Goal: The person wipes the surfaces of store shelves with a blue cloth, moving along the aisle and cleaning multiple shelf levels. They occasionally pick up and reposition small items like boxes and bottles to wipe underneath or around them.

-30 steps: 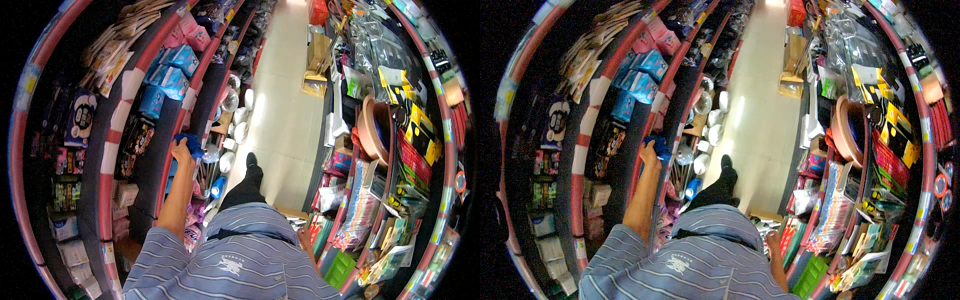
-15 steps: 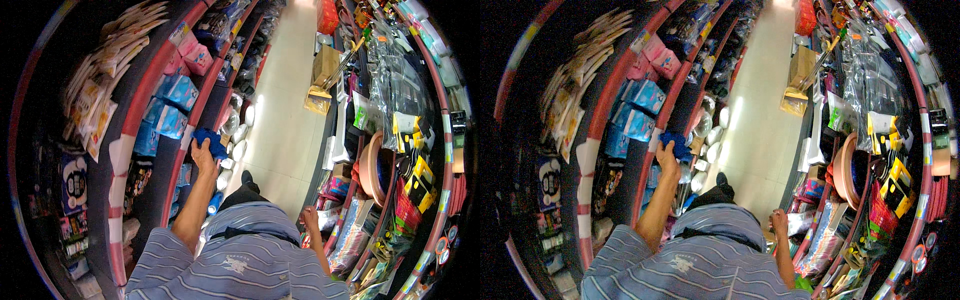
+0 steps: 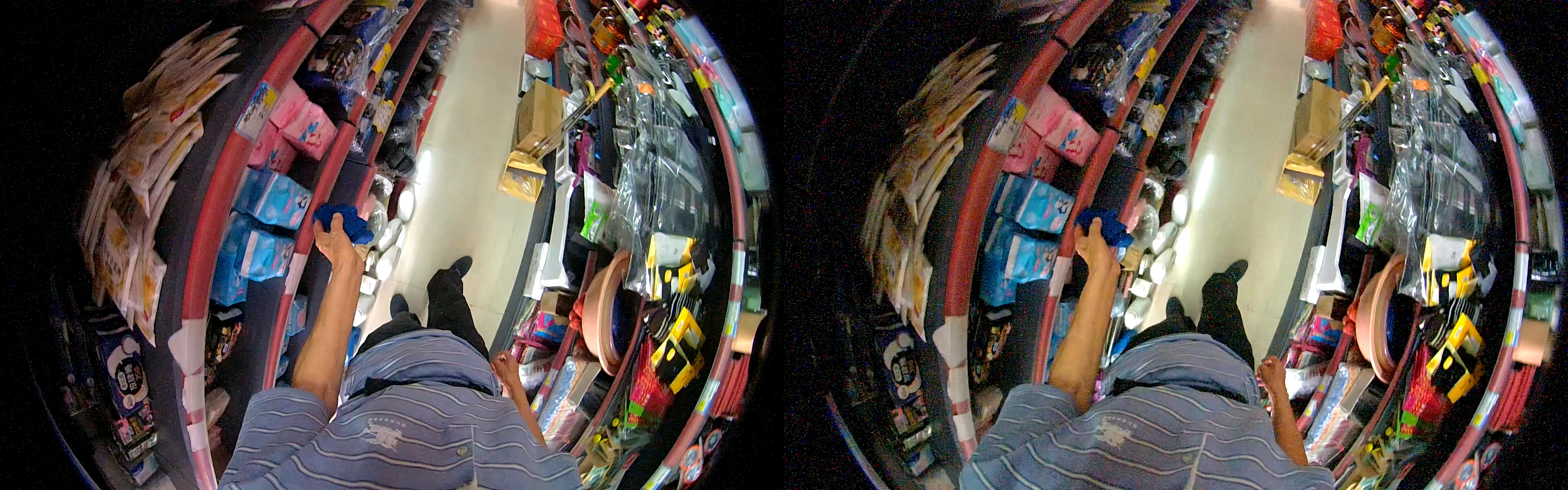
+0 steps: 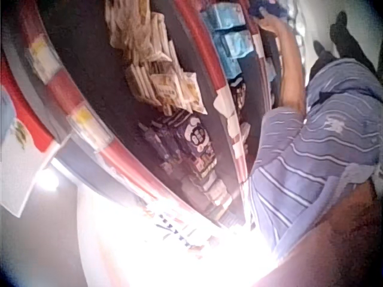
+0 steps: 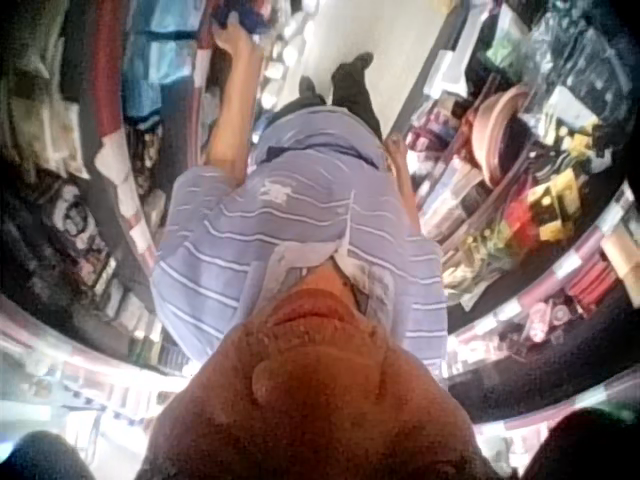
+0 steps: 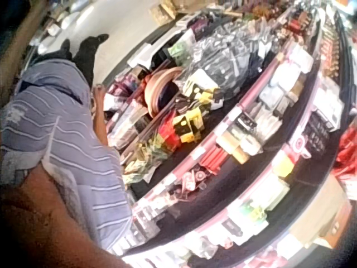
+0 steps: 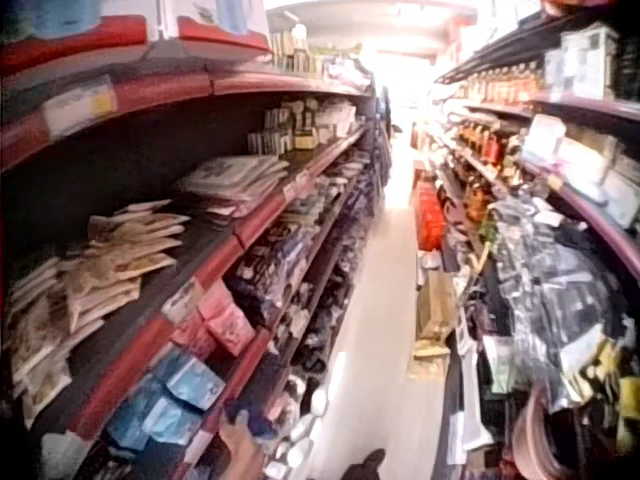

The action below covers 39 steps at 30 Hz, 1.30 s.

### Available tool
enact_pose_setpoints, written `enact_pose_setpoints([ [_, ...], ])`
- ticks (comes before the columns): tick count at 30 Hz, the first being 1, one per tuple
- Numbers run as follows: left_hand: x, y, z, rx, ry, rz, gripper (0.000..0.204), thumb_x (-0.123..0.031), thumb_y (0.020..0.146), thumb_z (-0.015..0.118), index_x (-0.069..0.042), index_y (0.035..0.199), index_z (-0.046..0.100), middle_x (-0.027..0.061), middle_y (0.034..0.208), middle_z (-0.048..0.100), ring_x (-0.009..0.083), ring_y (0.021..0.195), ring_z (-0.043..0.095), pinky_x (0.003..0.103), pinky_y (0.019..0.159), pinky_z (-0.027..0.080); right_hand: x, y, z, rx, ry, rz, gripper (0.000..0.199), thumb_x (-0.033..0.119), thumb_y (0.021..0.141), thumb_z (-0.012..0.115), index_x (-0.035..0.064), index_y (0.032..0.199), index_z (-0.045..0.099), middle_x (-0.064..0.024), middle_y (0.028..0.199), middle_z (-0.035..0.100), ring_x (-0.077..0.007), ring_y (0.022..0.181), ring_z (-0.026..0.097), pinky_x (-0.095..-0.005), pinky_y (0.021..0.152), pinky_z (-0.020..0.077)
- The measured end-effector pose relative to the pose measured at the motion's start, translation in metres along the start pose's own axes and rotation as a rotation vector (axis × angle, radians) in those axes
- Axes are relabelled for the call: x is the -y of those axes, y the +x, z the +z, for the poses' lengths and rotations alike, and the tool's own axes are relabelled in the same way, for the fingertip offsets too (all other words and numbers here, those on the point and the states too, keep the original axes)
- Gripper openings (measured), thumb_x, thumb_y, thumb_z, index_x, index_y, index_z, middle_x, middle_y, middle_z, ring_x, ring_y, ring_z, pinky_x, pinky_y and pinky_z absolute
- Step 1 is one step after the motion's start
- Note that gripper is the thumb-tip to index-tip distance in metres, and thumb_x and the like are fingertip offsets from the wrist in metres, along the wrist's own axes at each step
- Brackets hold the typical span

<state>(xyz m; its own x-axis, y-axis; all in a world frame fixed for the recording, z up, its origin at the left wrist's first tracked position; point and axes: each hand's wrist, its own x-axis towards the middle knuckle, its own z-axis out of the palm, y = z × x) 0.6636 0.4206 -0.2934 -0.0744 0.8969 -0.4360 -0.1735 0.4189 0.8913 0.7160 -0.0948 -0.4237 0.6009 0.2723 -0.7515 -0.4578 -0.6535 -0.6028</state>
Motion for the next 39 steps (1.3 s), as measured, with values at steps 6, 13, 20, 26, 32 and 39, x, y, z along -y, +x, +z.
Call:
enact_pose_setpoints([
  [6, 0.027, 0.059, 0.067, 0.042, 0.022, 0.037, 0.061, -0.013, 0.089, 0.066, 0.005, 0.142, 0.042, 0.017, 0.128, 0.058, 0.0254, 0.101, 0.063, 0.037, 0.085, 0.054, 0.025, 0.087, -0.046, 0.114, 0.327, 0.06, 0.012, 0.011, 0.088, 0.058, 0.0087, 0.1, 0.054, -0.0071, 0.074, 0.06, -0.0157, 0.056, 0.058, -0.0286, 0.045, 0.047],
  [13, 0.016, 0.084, 0.15, -0.057, 0.002, 0.122, 0.048, -0.011, 0.087, 0.065, 0.003, 0.131, 0.052, 0.0142, 0.107, 0.063, 0.023, 0.078, 0.064, 0.037, 0.067, 0.057, 0.138, 0.162, -0.098, 0.032, -0.11, -0.094, 0.026, 0.015, 0.089, 0.057, 0.0066, 0.114, 0.058, -0.0108, 0.082, 0.065, -0.0205, 0.063, 0.067, -0.0337, 0.051, 0.0544],
  [20, 0.017, 0.094, 0.188, -0.025, 0.167, 0.143, 0.054, -0.01, 0.088, 0.063, 0.001, 0.139, 0.048, 0.0131, 0.11, 0.064, 0.0237, 0.082, 0.065, 0.037, 0.063, 0.056, 0.208, 0.225, -0.127, -0.008, 0.037, 0.03, 0.023, 0.009, 0.086, 0.058, 0.0063, 0.109, 0.056, -0.0098, 0.081, 0.064, -0.0196, 0.063, 0.065, -0.0339, 0.051, 0.0537],
  [26, 0.019, 0.122, 0.221, 0.017, 0.112, 0.133, 0.057, -0.013, 0.088, 0.062, -0.003, 0.141, 0.047, 0.0137, 0.117, 0.062, 0.0241, 0.088, 0.063, 0.038, 0.073, 0.054, 0.24, 0.26, -0.124, 0.087, 0.033, -0.035, 0.027, 0.006, 0.086, 0.059, 0.0021, 0.112, 0.055, -0.0107, 0.081, 0.063, -0.0197, 0.064, 0.065, -0.0333, 0.051, 0.0533],
  [32, 0.013, 0.114, 0.274, -0.063, 0.099, 0.081, 0.055, -0.012, 0.09, 0.061, -0.004, 0.142, 0.046, 0.0139, 0.12, 0.061, 0.0274, 0.092, 0.061, 0.047, 0.076, 0.053, 0.28, 0.294, -0.134, 0.066, 0.006, -0.04, 0.026, 0.005, 0.086, 0.058, 0.0029, 0.112, 0.056, -0.011, 0.08, 0.063, -0.0195, 0.065, 0.066, -0.0331, 0.053, 0.0543],
  [39, 0.013, 0.085, 0.347, 0.118, 0.027, -0.101, 0.061, -0.012, 0.088, 0.065, 0.005, 0.143, 0.044, 0.014, 0.131, 0.056, 0.0218, 0.115, 0.055, 0.033, 0.099, 0.045, 0.327, 0.342, -0.145, -0.014, -0.024, 0.041, 0.018, 0.01, 0.088, 0.057, 0.0071, 0.105, 0.056, -0.0102, 0.079, 0.064, -0.0187, 0.065, 0.066, -0.033, 0.052, 0.0549],
])
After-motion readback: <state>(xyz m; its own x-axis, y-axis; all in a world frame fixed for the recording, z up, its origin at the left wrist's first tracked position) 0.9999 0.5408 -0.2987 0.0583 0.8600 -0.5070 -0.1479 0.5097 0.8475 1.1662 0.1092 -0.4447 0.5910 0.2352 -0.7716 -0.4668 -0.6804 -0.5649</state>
